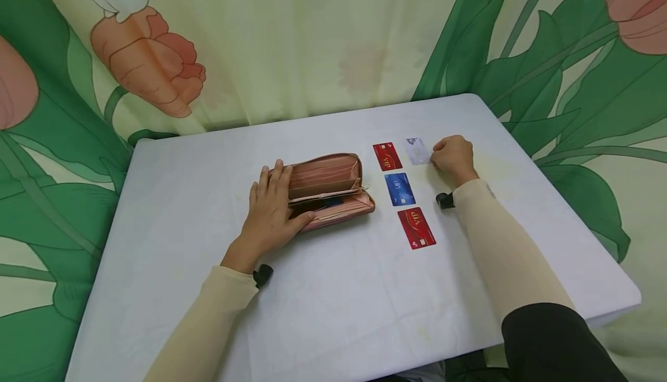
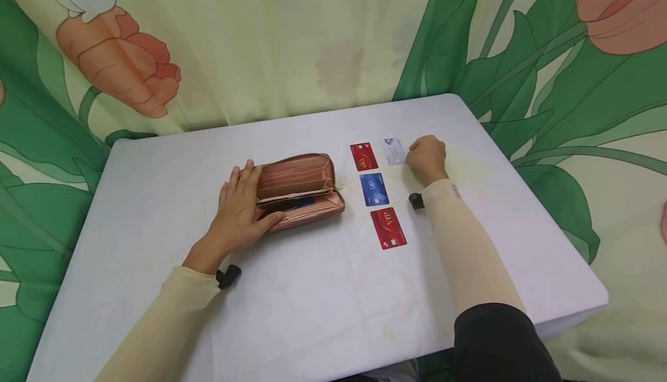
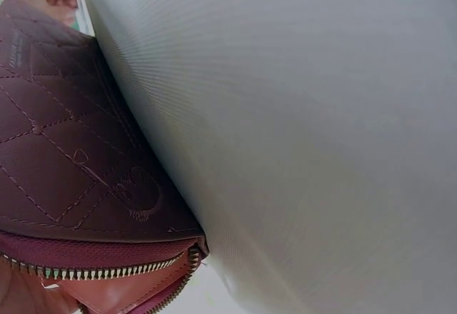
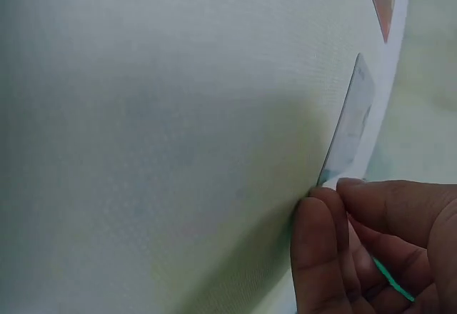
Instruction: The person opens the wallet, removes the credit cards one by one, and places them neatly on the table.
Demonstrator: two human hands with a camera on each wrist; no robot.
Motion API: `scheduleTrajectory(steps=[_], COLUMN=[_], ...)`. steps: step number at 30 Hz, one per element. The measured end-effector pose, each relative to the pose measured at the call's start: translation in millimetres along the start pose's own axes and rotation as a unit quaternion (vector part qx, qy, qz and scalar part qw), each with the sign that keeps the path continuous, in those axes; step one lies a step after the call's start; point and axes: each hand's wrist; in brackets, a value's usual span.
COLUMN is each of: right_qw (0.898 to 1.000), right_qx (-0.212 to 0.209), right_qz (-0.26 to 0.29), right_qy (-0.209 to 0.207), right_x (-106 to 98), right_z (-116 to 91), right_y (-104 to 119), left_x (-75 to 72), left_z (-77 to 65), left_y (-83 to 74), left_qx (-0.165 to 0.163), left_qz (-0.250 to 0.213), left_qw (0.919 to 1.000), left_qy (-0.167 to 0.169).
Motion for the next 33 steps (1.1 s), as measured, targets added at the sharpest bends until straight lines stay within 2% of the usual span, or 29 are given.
scheduleTrajectory(steps=[7, 12, 15, 19, 25, 33], right_qw=[0.998, 0.993, 0.985, 0.970, 0.937, 0.895], right_qx=[-0.018, -0.088, -0.145, -0.217, -0.326, -0.430], right_qz=[-0.052, -0.066, -0.071, -0.088, -0.108, -0.114], right_qy=[-0.011, -0.037, -0.051, -0.060, -0.058, -0.029], right_x=[-10.3, -15.9, -17.0, -17.1, -16.2, -6.1], right_z=[-9.5, -17.8, -27.9, -48.2, -77.2, -107.6], right_y=[5.3, 22.5, 38.7, 65.9, 100.6, 117.2], left_x=[2.2, 2.3, 2.5, 2.7, 3.6, 4.0], left_z=[4.6, 7.7, 8.9, 11.3, 16.5, 23.8], left_y=[-5.4, -7.6, -7.1, -6.3, -5.8, -8.8], left_qx=[0.000, 0.000, -0.003, -0.003, -0.006, 0.000], left_qz=[0.002, 0.005, 0.008, 0.009, 0.011, 0.010], left_qw=[1.0000, 1.0000, 1.0000, 1.0000, 0.9999, 0.9999], left_qy=[0.004, 0.004, 0.005, 0.004, 0.006, 0.009])
Point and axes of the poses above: each hand's wrist, its own z-axis towards the middle knuckle, its own x-axis out of the palm, y = z × x
